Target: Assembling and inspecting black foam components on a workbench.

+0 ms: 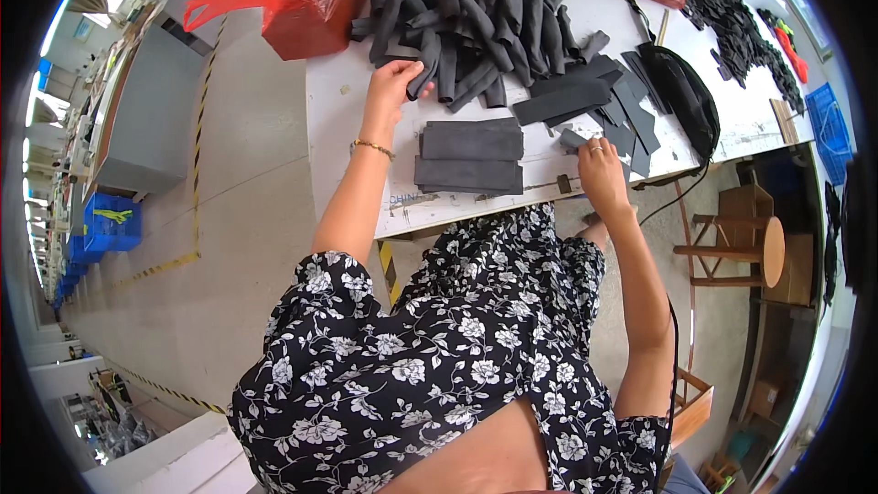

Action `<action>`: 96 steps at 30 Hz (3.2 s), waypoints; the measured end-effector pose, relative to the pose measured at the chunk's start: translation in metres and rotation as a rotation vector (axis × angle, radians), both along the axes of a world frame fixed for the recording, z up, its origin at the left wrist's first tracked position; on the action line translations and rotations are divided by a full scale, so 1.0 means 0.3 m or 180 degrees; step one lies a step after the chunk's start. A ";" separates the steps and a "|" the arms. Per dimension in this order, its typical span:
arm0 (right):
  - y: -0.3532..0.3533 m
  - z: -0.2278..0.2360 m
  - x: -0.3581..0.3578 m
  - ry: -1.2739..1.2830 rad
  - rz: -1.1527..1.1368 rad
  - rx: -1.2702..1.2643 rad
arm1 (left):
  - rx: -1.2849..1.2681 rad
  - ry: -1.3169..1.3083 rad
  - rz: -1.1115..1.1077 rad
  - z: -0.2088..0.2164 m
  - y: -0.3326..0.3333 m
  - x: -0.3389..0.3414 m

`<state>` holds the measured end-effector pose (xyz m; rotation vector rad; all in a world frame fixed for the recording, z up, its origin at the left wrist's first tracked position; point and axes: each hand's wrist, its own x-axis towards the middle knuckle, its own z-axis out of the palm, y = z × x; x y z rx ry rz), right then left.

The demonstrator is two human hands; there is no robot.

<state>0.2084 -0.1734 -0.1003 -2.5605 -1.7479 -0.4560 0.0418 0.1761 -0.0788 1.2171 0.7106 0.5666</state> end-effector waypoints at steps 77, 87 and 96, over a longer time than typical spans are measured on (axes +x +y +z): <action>0.184 0.361 -0.385 0.0952 0.0308 0.2814 | -0.0736 -0.2154 -0.0411 0.355 -0.598 0.045; 0.221 0.322 -0.381 0.0987 0.0776 0.2916 | -0.1098 -0.2040 -0.0668 0.283 -0.649 0.034; 0.171 0.340 -0.393 0.1211 0.0429 0.2377 | -0.1131 -0.2042 -0.0525 0.316 -0.572 0.010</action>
